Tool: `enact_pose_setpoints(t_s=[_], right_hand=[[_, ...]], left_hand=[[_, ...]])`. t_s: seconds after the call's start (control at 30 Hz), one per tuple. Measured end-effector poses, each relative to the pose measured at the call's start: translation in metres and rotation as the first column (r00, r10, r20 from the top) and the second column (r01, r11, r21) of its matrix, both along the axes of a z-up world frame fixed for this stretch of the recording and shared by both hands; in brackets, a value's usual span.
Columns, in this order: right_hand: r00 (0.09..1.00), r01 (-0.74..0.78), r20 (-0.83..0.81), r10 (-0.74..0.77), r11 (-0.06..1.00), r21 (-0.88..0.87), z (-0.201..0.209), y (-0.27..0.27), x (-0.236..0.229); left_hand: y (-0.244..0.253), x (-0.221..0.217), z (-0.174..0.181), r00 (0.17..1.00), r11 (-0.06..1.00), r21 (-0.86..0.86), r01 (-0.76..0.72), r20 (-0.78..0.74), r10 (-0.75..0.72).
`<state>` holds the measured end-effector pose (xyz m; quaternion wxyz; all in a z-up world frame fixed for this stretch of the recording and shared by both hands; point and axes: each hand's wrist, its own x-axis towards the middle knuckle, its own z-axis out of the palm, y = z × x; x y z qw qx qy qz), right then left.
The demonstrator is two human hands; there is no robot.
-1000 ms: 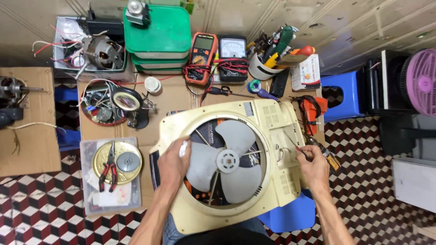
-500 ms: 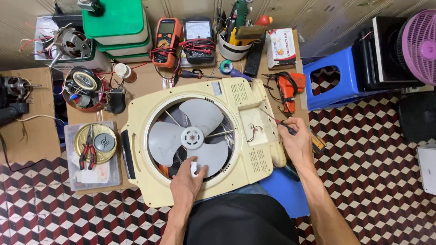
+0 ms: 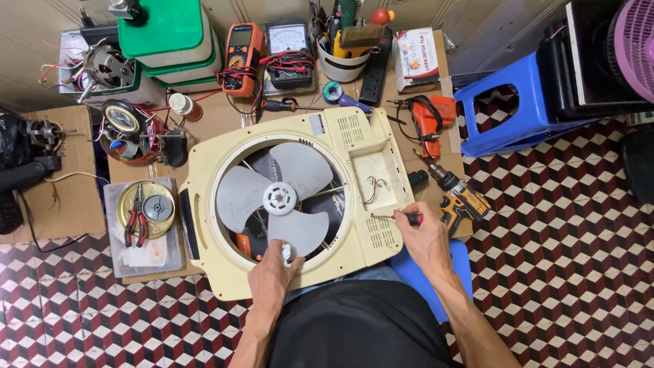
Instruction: The person is repairing and reassembling a square ventilation fan on a workbench.
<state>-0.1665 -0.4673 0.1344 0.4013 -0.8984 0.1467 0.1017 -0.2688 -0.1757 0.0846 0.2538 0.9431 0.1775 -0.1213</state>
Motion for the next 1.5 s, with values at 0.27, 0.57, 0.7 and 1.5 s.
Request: enact_pose_setpoints(t_s=[0.27, 0.57, 0.7, 1.5], right_hand=[[0.984, -0.163, 0.054, 0.167, 0.983, -0.08, -0.004, 0.001, 0.007], [0.805, -0.586, 0.057, 0.591, 0.806, -0.08, -0.033, 0.002, 0.023], [0.73, -0.681, -0.001, 0.683, 0.729, -0.07, -0.033, 0.001, 0.022], [0.713, -0.69, -0.067, 0.698, 0.681, -0.247, -0.056, 0.007, 0.022]], left_hand=[[0.023, -0.032, 0.016, 0.946, 0.95, 0.022, -0.311, -0.086, 0.311], [-0.051, -0.005, 0.02, 0.985, 0.947, -0.273, -0.169, -0.062, 0.158], [-0.076, 0.002, 0.001, 0.984, 0.957, -0.285, 0.062, 0.178, -0.011], [-0.067, -0.007, -0.035, 0.985, 0.945, -0.287, 0.158, 0.115, -0.13]])
